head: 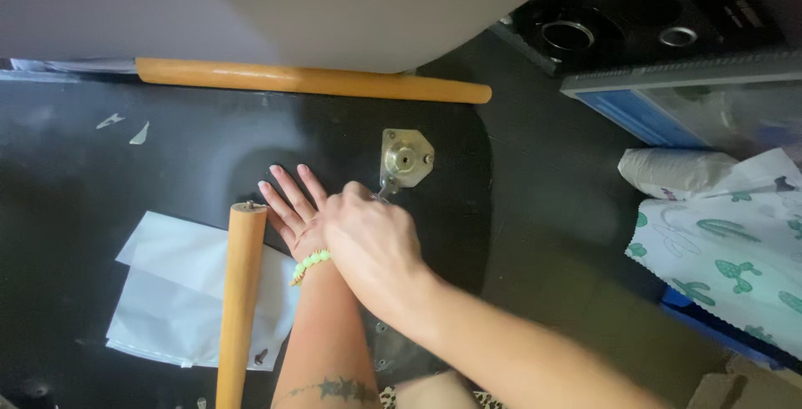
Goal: The person uses a wrench to tighten bolts on metal brackets attached to a black surface, securing wooden dowels in place. The person repeatedly adjusts the wrench and repositions their hands to tighten multiple bolts on the brackets.
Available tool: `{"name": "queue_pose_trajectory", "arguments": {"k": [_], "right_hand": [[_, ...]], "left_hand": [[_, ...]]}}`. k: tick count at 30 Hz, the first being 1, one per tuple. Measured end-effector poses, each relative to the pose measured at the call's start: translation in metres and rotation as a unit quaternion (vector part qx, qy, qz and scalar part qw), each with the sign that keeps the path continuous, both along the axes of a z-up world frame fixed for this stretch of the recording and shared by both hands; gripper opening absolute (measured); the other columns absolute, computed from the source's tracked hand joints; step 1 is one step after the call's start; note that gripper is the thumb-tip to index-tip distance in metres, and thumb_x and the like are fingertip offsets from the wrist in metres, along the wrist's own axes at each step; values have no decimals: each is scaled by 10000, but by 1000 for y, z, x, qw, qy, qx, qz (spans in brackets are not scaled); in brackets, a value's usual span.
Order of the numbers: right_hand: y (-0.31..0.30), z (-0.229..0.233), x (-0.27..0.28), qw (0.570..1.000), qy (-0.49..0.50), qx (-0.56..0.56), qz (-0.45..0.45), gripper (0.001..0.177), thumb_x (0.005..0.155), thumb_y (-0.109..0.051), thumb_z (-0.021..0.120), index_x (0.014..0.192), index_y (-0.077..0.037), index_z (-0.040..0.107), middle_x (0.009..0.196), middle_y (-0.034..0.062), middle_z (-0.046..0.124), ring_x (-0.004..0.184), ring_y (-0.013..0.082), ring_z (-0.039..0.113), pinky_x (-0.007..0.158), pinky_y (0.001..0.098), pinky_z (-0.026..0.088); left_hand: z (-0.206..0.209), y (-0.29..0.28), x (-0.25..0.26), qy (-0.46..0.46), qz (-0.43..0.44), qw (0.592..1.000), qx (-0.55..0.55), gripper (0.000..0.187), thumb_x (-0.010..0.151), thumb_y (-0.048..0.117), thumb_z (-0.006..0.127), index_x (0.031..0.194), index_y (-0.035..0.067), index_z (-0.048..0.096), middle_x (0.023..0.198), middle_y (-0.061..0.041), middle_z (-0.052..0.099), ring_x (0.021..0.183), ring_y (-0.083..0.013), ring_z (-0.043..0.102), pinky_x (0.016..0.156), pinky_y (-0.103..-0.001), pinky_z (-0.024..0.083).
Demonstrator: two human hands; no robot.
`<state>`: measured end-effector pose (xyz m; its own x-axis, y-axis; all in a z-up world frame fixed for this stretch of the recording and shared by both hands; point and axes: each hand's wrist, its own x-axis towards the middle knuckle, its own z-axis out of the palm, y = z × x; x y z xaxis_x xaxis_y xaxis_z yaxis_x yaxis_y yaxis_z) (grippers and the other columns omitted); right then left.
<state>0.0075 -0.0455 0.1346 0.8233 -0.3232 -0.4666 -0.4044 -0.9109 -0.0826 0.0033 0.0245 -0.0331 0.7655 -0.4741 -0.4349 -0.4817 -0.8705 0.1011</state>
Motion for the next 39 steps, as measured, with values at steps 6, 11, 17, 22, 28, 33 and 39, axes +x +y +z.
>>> {"name": "queue_pose_trajectory", "arguments": {"k": [6,11,17,22,28,33,39], "right_hand": [[5,18,-14,978,57,71,-189,160,965,-91,533,1070,16,589,931,218,671,765,353,743,654,426,606],[11,15,-25,930,-129,175,-295,192,966,-204,629,966,-14,659,897,202,639,709,366,677,625,478,555],[15,-2,-45,739,-232,380,-506,153,966,-156,641,1031,-25,687,914,86,584,600,163,612,484,338,514],[28,-9,-61,690,-127,386,-599,349,919,-44,577,1261,-91,524,843,109,578,482,139,564,396,288,460],[20,-29,-101,730,-146,330,-581,633,858,33,519,1437,-181,378,882,32,618,523,145,583,464,319,475],[-16,-30,-117,723,-45,318,-612,494,941,-19,510,1398,-192,580,788,55,641,575,190,503,528,369,422],[-78,3,-92,848,46,147,-507,252,941,-218,625,1168,-206,733,852,48,739,767,197,702,734,355,531]], "left_hand": [[-1,3,6,47,43,995,-78,998,925,519,548,1624,66,-2,1666,-255,-118,1521,-513,-101,1227,-652,111],[0,4,6,33,4,999,-13,1017,917,405,574,1641,43,-42,1683,-277,-125,1529,-523,-109,1230,-625,81],[17,1,8,-8,1,1000,-16,1105,849,419,648,1619,46,-52,1669,-274,-123,1524,-514,-114,1243,-606,51],[48,-10,26,243,52,964,92,1562,575,524,918,1614,44,-145,1663,-256,-229,1527,-468,-214,1274,-562,-14],[74,-19,37,222,40,970,89,1724,435,618,958,1619,39,-153,1662,-269,-238,1520,-468,-235,1260,-571,-17],[72,-20,39,229,32,967,104,1722,441,638,955,1605,44,-166,1651,-264,-256,1510,-465,-248,1250,-572,-16],[72,-19,37,228,38,968,96,1717,447,630,955,1604,43,-169,1647,-269,-255,1510,-462,-247,1254,-567,-19]]}}
